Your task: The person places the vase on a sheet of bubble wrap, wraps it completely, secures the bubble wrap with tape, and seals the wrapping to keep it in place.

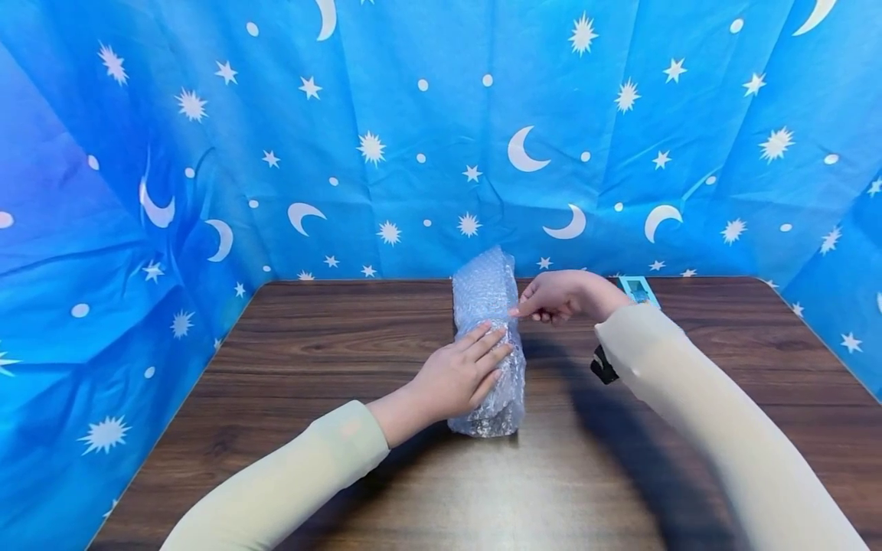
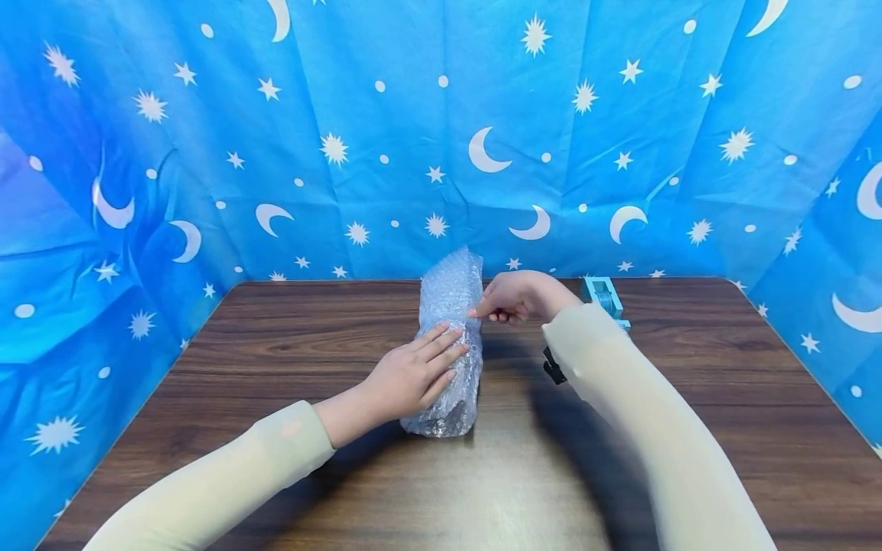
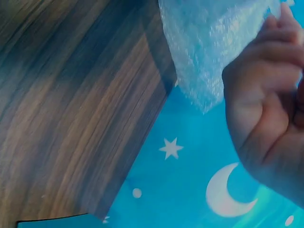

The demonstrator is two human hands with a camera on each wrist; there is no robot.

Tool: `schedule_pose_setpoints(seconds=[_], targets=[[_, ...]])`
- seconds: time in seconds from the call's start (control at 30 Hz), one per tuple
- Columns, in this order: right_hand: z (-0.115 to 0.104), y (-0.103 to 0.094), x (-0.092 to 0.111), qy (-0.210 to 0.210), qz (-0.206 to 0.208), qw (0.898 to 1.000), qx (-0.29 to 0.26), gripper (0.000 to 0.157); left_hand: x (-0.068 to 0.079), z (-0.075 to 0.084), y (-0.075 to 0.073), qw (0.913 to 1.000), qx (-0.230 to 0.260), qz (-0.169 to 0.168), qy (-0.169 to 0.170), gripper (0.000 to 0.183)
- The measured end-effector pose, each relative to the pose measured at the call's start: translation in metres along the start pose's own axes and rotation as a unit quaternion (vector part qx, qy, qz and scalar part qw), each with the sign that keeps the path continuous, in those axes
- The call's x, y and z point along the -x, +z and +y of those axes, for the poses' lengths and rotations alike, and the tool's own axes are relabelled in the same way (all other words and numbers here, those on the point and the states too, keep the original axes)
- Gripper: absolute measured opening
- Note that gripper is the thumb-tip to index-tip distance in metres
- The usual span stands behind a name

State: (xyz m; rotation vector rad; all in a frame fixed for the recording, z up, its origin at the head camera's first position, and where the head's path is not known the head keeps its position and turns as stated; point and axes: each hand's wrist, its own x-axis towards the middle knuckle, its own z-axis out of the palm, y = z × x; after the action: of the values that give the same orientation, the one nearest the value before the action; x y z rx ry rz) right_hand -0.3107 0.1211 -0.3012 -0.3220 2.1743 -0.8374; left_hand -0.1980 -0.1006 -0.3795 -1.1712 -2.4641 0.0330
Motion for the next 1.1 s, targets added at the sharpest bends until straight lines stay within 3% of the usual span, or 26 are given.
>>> schedule_pose_setpoints(seconds=[0.27, 0.57, 0.83, 1.0, 1.1], targets=[[0.018, 0.007, 0.008, -0.047, 0.024, 0.996, -0.071, 0.018, 0.0, 0.0, 0.003, 0.9999, 0.007, 0.008, -0.004, 0.043], [0.042, 0.028, -0.002, -0.083, 0.051, 0.984, -0.152, 0.017, 0.001, 0.002, 0.007, 0.9993, 0.017, 0.029, -0.014, 0.043], [0.055, 0.047, -0.015, -0.087, 0.031, 0.959, -0.267, 0.025, 0.001, 0.002, 0.009, 0.9988, 0.023, 0.038, -0.023, 0.042], [0.063, 0.053, -0.022, -0.077, -0.019, 0.939, -0.334, 0.03, 0.0, 0.003, 0.007, 0.9982, 0.036, 0.039, -0.026, 0.041], [0.066, 0.054, -0.024, -0.073, -0.043, 0.932, -0.352, 0.032, 0.0, 0.002, 0.008, 0.9978, 0.043, 0.043, -0.026, 0.04]])
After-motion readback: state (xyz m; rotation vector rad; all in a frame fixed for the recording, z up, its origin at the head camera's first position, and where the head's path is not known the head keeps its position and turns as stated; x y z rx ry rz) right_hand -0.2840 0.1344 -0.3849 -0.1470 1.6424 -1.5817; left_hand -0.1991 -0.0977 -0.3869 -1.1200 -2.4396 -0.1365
